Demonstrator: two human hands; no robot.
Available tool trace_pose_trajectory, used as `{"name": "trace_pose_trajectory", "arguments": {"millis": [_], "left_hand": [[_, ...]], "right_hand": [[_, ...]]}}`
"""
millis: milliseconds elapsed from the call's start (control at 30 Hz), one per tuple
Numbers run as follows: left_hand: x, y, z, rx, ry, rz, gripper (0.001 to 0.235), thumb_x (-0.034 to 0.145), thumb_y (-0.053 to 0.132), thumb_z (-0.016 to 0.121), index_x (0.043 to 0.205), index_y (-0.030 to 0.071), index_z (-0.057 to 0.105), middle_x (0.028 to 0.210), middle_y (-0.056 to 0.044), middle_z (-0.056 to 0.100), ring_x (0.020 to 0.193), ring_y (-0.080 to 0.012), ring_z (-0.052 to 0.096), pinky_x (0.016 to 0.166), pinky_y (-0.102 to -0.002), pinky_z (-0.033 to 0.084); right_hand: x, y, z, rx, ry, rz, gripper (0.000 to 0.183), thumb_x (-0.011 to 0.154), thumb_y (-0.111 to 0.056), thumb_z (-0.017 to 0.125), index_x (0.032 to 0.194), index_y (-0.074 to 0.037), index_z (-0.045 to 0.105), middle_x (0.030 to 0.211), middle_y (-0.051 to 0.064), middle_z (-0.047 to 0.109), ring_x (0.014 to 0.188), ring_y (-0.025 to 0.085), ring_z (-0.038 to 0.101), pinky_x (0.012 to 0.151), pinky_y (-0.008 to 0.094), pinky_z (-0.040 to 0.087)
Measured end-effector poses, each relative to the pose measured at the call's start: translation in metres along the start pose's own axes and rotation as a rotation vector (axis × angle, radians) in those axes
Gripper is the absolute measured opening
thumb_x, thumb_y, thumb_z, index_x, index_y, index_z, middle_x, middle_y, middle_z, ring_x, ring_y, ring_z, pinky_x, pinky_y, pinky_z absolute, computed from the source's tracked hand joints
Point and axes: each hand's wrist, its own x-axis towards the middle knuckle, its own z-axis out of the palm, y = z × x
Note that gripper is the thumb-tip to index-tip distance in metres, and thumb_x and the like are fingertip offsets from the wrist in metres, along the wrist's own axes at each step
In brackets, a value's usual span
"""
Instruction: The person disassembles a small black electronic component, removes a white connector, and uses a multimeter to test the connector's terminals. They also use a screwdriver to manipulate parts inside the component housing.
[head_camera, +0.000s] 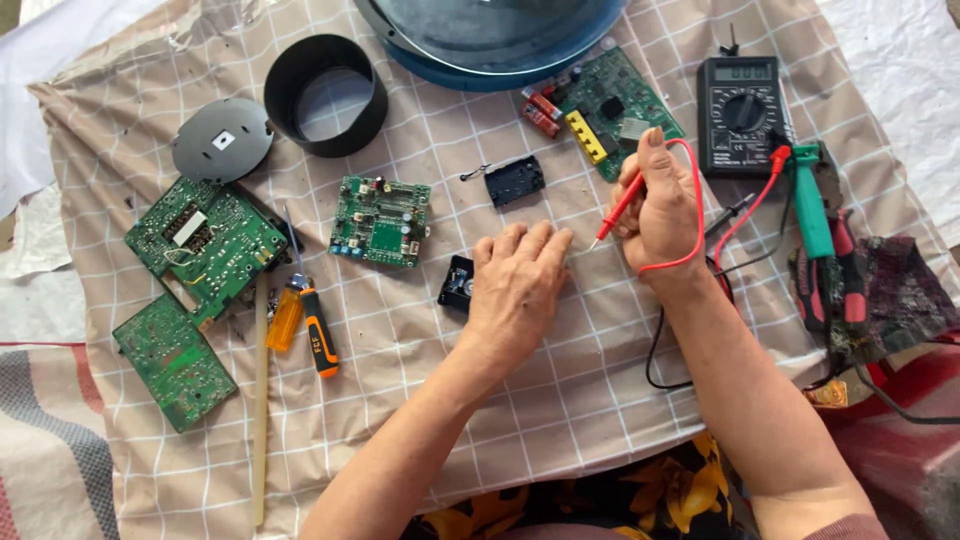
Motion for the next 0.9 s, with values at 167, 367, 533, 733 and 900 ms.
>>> {"name": "trace_pose_trajectory", "arguments": {"millis": [167, 367, 533, 733, 900], "left_hand": [[-0.002, 0.010, -0.019, -0.324, 0.188, -0.017, 0.044, 0.086, 0.026, 0.079, 0.128, 0.017, 0.066, 0.123, -0.008, 0.067, 0.115, -0.0284, 0.064, 0.095, -0.038, 0.047], [-0.011, 0.018, -0.020, -1.721, 0.178, -0.517, 0.041, 0.096, 0.004, 0.069, 0.135, -0.002, 0.059, 0.119, -0.017, 0.068, 0.102, -0.0198, 0.071, 0.081, -0.021, 0.057], [-0.011, 0.003, -0.016, -2.210, 0.131, -0.627, 0.036, 0.101, 0.007, 0.062, 0.134, -0.003, 0.052, 0.135, -0.030, 0.061, 0.112, -0.0372, 0.070, 0.079, -0.024, 0.061], [-0.023, -0.001, 0.002, -2.314, 0.075, -0.629, 0.037, 0.105, 0.017, 0.057, 0.135, 0.000, 0.046, 0.133, -0.035, 0.060, 0.107, -0.0379, 0.072, 0.075, -0.028, 0.061], [-0.023, 0.000, 0.001, -2.239, -0.052, -0.572, 0.051, 0.108, 0.027, 0.051, 0.151, 0.002, 0.038, 0.126, -0.031, 0.065, 0.098, -0.0300, 0.076, 0.074, -0.025, 0.061]], "right_hand": [[-0.004, -0.009, 0.003, 0.082, -0.001, -0.008, 0.051, 0.104, -0.048, 0.059, 0.074, -0.006, 0.056, 0.043, 0.004, 0.031, 0.031, 0.012, 0.032, 0.032, 0.023, 0.029], [-0.015, -0.022, 0.012, 0.173, 0.102, -0.054, 0.048, 0.104, -0.046, 0.061, 0.077, -0.006, 0.059, 0.044, 0.005, 0.032, 0.032, 0.013, 0.035, 0.035, 0.024, 0.032], [-0.020, -0.025, 0.019, 0.160, 0.142, -0.091, 0.045, 0.104, -0.044, 0.061, 0.081, -0.006, 0.059, 0.046, 0.006, 0.033, 0.034, 0.014, 0.037, 0.037, 0.024, 0.033], [-0.030, -0.020, 0.020, 0.115, 0.104, -0.153, 0.044, 0.107, -0.041, 0.058, 0.083, -0.004, 0.057, 0.050, 0.008, 0.034, 0.037, 0.015, 0.039, 0.040, 0.025, 0.036], [-0.030, -0.011, 0.012, 0.021, 0.062, -0.254, 0.045, 0.111, -0.039, 0.053, 0.087, -0.001, 0.055, 0.052, 0.014, 0.039, 0.038, 0.016, 0.039, 0.042, 0.025, 0.039]]}}
